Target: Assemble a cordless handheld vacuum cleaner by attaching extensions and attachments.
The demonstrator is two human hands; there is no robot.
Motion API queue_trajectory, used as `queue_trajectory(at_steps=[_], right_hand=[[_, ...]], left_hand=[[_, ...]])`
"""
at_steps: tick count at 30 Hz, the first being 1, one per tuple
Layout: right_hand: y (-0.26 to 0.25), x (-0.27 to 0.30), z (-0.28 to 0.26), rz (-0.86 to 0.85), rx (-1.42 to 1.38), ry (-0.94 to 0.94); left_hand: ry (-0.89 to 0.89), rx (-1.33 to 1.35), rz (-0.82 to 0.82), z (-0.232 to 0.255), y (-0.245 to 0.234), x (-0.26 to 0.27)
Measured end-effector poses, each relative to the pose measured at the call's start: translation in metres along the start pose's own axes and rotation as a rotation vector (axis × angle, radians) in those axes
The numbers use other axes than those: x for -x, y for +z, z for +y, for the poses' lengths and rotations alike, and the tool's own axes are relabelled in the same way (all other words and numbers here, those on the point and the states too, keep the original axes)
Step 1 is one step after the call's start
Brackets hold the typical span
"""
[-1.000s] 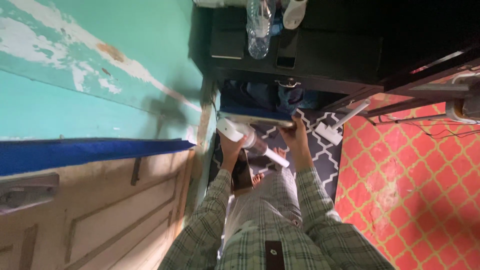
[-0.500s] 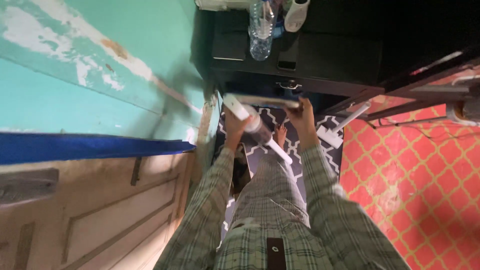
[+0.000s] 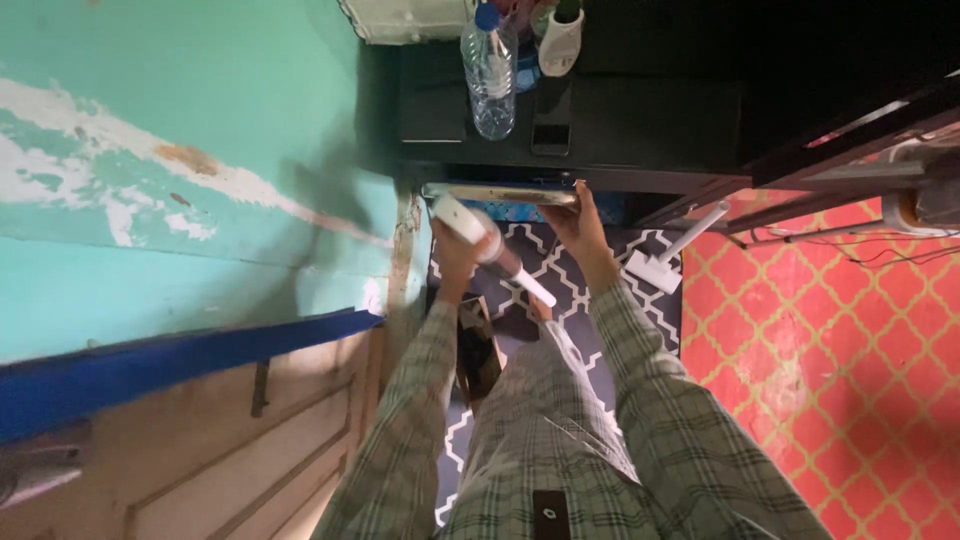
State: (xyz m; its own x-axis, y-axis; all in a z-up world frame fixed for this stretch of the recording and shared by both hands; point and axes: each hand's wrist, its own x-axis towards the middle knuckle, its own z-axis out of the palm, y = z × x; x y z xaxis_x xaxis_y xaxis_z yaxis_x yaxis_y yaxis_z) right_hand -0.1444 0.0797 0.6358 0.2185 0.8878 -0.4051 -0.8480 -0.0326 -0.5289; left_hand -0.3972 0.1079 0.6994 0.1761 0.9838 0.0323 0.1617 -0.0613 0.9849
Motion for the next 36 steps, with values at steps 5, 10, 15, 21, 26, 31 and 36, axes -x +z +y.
queue_trajectory(at_steps=[5,10,15,21,26,31,36], right_hand=[[0.011,0.072,-0.007,-0.022,0.268,0.238],[0.007,0.208,-0.040,0.047,0.953,0.214],[-0.063,0.291,-0.051,0.239,1.114,0.143],[-0.146,0.318,-0.016,0.629,0.662,0.235],[-0.207,0.331,0.001,0.479,0.794,0.142],[-0.206,0.402,-0.038,0.364,0.874,0.184],[-0.259,0.459,-0.054,0.325,0.815,0.292]], left_hand=[[0.194,-0.137,-0.198,0.011,0.026,0.039],[0.313,-0.225,-0.385,-0.022,0.082,0.107],[0.514,-0.313,-0.762,-0.018,0.141,0.154],[0.874,-0.388,-0.937,-0.081,0.206,0.207],[0.723,-0.467,-0.879,-0.060,0.222,0.220],[0.225,-0.341,-0.725,-0.071,0.245,0.268],[-1.074,0.320,-0.249,-0.182,0.309,0.290]])
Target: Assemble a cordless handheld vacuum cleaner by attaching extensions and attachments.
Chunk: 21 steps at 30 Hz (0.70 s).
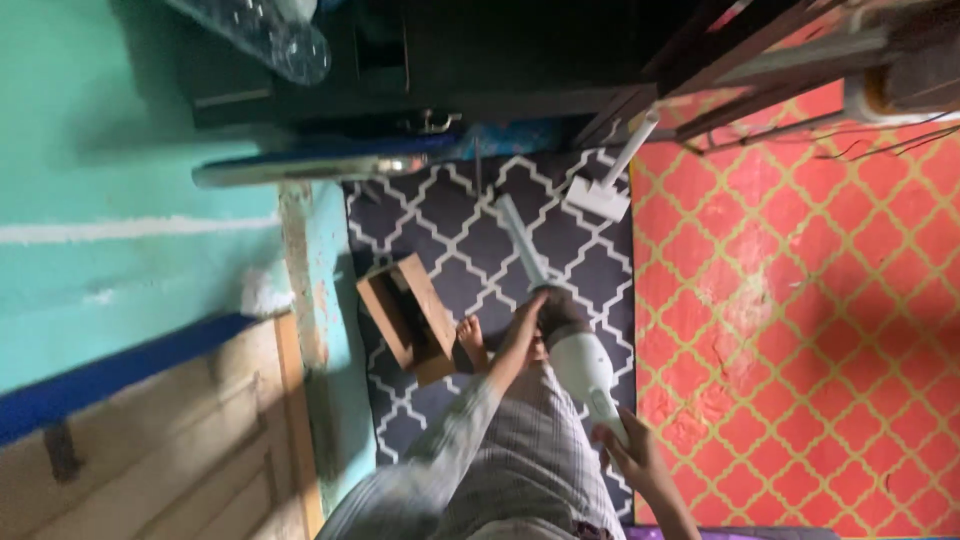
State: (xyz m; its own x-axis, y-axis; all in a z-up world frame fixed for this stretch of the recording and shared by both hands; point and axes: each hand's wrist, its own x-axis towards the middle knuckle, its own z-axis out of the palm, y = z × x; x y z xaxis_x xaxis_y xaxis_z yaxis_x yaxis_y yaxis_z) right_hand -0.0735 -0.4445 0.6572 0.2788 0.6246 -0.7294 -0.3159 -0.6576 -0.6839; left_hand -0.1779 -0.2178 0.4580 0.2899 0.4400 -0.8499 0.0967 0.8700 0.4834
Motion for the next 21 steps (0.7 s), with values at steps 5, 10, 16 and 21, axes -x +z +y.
queue_trajectory(at_steps=[5,10,16,21], right_hand=[[0.004,-0.057,-0.027,0.025,0.104,0.076],[0.014,-0.141,-0.026,-0.022,-0.166,0.172],[0.045,-0.183,0.006,0.192,-0.002,0.012],[0.076,-0.180,-0.025,0.294,0.243,0.016]], left_hand=[[-0.079,-0.105,-0.062,0.077,0.070,0.011],[0.165,-0.030,-0.235,0.092,0.082,-0.051],[-0.090,-0.420,-0.162,0.068,0.064,-0.135],[-0.087,-0.170,-0.319,0.073,0.050,-0.129]])
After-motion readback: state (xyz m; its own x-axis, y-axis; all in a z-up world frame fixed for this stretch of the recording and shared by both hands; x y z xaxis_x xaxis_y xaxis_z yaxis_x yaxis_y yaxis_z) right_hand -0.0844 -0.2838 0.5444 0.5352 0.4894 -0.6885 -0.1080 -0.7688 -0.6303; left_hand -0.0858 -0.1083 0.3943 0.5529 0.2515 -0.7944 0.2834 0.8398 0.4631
